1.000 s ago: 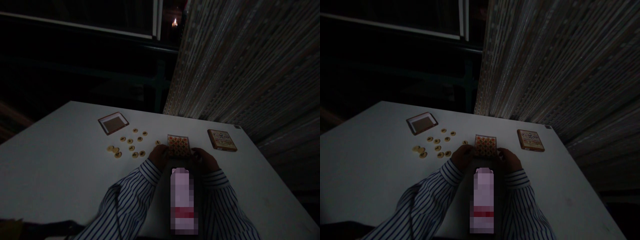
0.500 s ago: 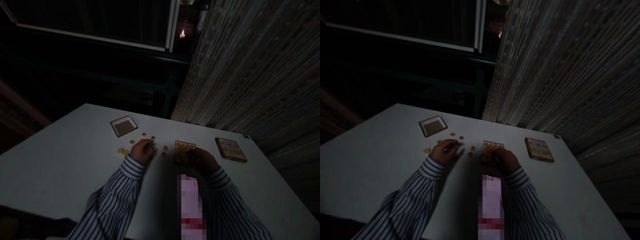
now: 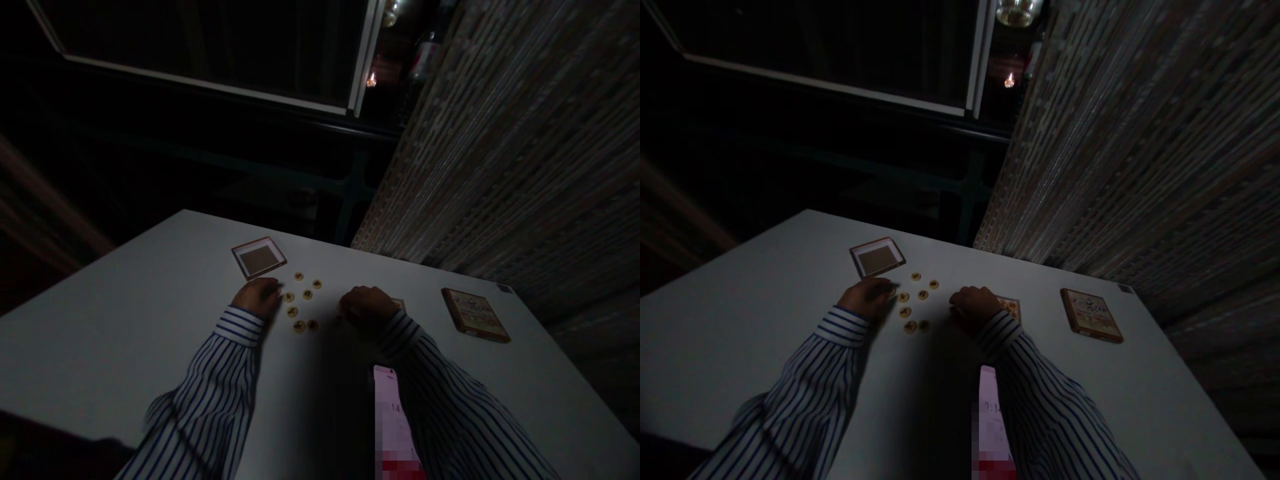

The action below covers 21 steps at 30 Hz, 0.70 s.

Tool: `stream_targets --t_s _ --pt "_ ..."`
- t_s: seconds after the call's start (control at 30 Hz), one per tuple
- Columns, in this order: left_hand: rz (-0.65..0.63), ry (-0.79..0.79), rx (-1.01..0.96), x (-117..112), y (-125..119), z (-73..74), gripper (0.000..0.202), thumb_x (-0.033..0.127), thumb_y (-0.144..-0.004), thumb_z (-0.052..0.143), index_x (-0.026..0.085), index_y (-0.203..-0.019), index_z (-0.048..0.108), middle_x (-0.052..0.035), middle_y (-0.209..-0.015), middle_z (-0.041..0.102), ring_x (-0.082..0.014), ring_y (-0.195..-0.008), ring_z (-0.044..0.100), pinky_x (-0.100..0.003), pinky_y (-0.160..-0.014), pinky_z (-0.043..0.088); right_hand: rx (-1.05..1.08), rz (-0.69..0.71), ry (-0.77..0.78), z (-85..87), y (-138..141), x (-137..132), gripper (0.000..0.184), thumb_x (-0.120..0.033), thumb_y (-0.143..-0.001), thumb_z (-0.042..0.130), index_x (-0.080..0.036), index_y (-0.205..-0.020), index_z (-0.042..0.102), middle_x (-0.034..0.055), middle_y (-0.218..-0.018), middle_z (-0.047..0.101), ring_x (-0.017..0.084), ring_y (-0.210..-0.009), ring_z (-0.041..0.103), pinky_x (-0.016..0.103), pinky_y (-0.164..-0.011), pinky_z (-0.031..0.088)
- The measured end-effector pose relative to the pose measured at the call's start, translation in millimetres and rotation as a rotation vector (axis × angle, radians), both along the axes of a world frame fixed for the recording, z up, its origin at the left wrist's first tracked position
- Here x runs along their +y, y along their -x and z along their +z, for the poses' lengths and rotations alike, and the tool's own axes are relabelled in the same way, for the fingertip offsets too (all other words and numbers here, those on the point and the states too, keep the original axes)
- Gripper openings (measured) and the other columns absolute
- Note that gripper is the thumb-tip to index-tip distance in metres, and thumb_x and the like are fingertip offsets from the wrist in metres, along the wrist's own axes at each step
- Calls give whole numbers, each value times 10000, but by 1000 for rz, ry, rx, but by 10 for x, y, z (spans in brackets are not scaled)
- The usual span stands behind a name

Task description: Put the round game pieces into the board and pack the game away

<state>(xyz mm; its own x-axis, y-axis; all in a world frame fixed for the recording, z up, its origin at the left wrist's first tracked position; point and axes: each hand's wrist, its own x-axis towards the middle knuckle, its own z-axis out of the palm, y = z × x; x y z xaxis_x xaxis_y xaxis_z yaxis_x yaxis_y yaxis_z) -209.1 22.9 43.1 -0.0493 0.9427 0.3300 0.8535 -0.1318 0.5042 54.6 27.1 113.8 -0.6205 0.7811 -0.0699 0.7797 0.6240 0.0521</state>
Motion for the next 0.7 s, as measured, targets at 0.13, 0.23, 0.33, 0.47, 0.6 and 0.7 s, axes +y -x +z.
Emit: stream_targets --t_s 0.13,0.23,0.33,0.47,0.6,0.7 --pt "-64 56 68 68 24 -93 306 241 -691 474 179 -948 627 -74 -978 657 -215 -911 600 -337 -827 470 -55 38 12 -23 234 97 258 -314 -800 415 -221 -967 588 69 -971 610 187 -880 558 302 -715 378" --pt "-77 97 112 112 36 -132 350 218 -672 473 180 -989 615 -73 -1018 644 -214 -946 584 -333 -857 449 -85 64 13 -53 390 158 270 -328 -800 404 -225 -973 584 67 -979 609 204 -910 552 325 -726 382" --pt "-81 125 135 130 32 -133 359 212 -688 465 171 -1015 606 -82 -1039 635 -216 -968 571 -334 -871 432 -68 100 13 -88 519 201 299 -330 -796 404 -229 -1028 564 68 -1008 601 211 -930 546 341 -742 384" --pt "-23 138 165 129 1 -142 334 206 -700 470 203 -1005 607 -67 -1027 642 -221 -961 568 -341 -849 437 -83 136 10 -131 662 230 306 -328 -788 418 -229 -1042 557 75 -1001 597 213 -925 547 347 -744 389" --pt "47 150 203 143 -27 -185 314 210 -688 501 210 -983 611 -66 -990 654 -230 -931 576 -343 -822 444 -98 153 5 -155 760 228 273 -320 -792 413 -217 -992 567 76 -983 595 214 -910 552 359 -734 396" --pt "42 139 221 149 -32 -192 316 221 -699 501 210 -998 601 -67 -973 658 -229 -919 580 -336 -813 446 -86 160 0 -159 785 216 275 -319 -790 420 -219 -1002 562 77 -991 593 215 -918 547 361 -738 394"
